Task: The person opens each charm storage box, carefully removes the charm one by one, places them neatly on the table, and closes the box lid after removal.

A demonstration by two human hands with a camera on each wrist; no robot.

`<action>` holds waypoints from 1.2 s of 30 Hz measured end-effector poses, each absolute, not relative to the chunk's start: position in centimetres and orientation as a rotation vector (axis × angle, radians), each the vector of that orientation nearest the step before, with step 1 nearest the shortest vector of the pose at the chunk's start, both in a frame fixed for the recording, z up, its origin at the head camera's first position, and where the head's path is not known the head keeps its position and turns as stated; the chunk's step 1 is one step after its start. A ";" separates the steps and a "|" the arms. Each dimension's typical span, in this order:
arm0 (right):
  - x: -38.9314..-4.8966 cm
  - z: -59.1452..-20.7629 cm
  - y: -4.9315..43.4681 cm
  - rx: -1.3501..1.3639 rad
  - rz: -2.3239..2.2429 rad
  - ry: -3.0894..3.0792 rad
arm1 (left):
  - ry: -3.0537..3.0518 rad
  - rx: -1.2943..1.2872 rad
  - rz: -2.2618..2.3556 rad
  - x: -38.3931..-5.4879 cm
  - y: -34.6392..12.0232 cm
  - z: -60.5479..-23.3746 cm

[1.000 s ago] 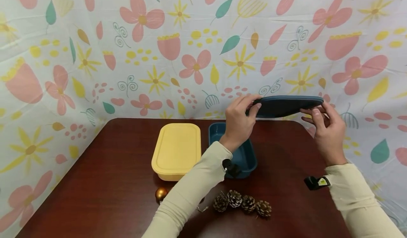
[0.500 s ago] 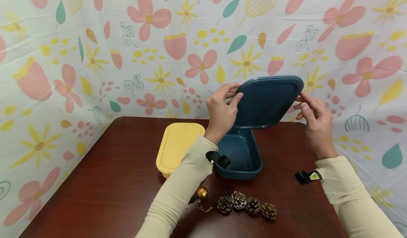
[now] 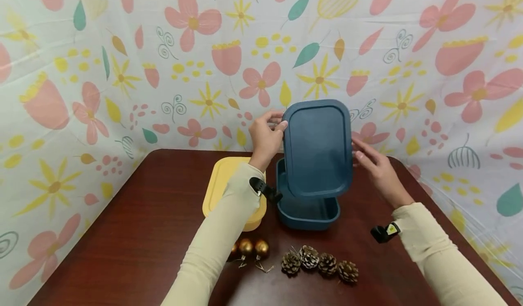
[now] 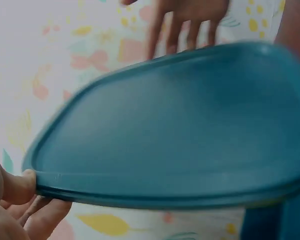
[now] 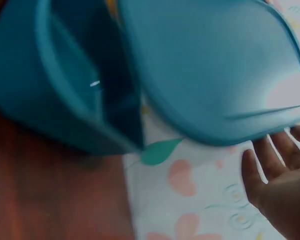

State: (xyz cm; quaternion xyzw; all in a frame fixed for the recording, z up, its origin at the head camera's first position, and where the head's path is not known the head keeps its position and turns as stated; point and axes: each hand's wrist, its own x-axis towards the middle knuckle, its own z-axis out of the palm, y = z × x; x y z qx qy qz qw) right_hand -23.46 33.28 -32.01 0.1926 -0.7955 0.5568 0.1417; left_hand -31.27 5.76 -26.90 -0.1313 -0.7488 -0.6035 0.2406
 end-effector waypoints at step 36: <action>-23.3 -40.1 31.0 0.223 1.246 -2.904 | -2.820 -0.452 -0.546 -36.4 7.5 -36.5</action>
